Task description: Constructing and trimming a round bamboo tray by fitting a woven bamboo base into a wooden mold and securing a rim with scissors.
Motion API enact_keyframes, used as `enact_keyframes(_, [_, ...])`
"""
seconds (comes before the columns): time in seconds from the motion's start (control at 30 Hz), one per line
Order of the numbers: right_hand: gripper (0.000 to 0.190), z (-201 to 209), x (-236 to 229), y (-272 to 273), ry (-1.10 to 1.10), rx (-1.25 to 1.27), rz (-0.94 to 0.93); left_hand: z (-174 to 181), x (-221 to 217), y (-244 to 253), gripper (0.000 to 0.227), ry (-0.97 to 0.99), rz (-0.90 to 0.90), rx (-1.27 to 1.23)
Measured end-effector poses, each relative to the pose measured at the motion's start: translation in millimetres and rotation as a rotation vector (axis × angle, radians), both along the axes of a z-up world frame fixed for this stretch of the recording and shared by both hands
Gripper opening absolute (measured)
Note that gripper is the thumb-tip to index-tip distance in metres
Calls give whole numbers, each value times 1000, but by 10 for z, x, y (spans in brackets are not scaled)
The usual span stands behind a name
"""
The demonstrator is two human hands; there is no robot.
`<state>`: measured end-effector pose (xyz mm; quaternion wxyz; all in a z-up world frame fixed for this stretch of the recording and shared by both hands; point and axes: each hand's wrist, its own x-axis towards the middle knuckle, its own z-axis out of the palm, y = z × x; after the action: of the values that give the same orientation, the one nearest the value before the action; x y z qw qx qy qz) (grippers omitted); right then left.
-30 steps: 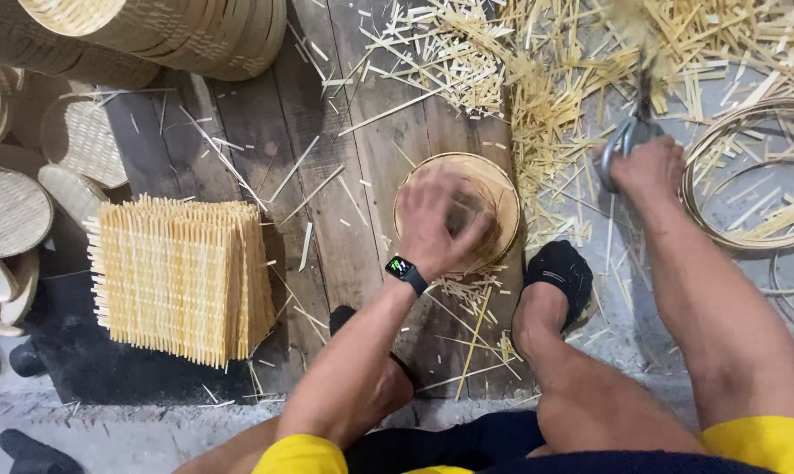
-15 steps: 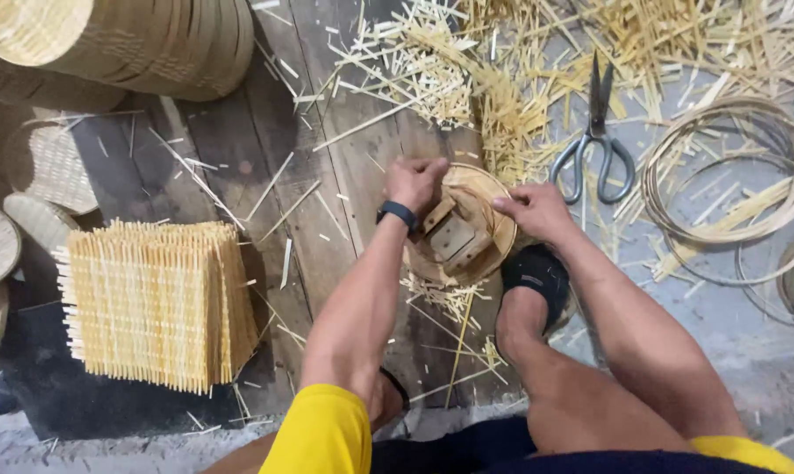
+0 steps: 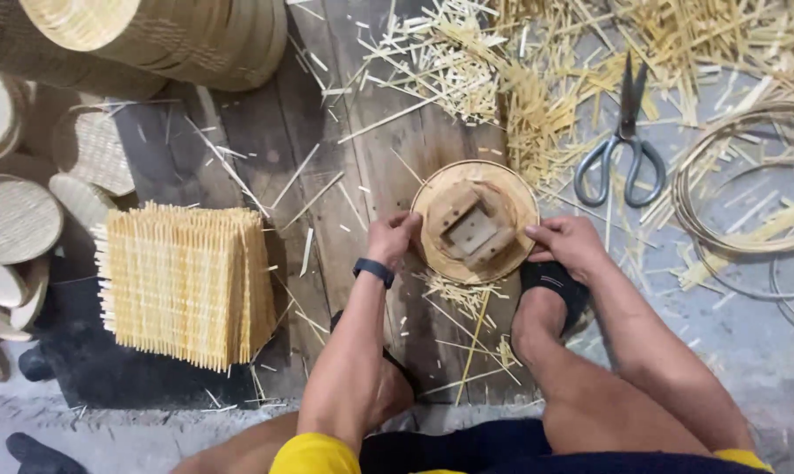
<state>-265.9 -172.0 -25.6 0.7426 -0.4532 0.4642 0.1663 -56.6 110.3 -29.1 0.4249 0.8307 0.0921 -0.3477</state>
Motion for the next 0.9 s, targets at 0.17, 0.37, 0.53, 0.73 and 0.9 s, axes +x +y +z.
enact_keyframes(0.17, [27,107,-11,27,9,-109,-22,413,-57,-192,38,-12,-61,120])
enact_keyframes(0.37, [28,342,75,-72,-146,-31,-111,339,-215,-143,34,198,267,-207])
enact_keyframes(0.53, [29,428,61,265,-138,146,-87,458,-943,-220,27,652,514,-668])
enact_keyframes(0.73, [29,331,-34,352,9,-85,-73,-124,-1273,-88,31,431,444,-573])
enact_keyframes(0.9, [52,900,267,81,-60,-633,361,887,-437,-114,44,109,-66,-402])
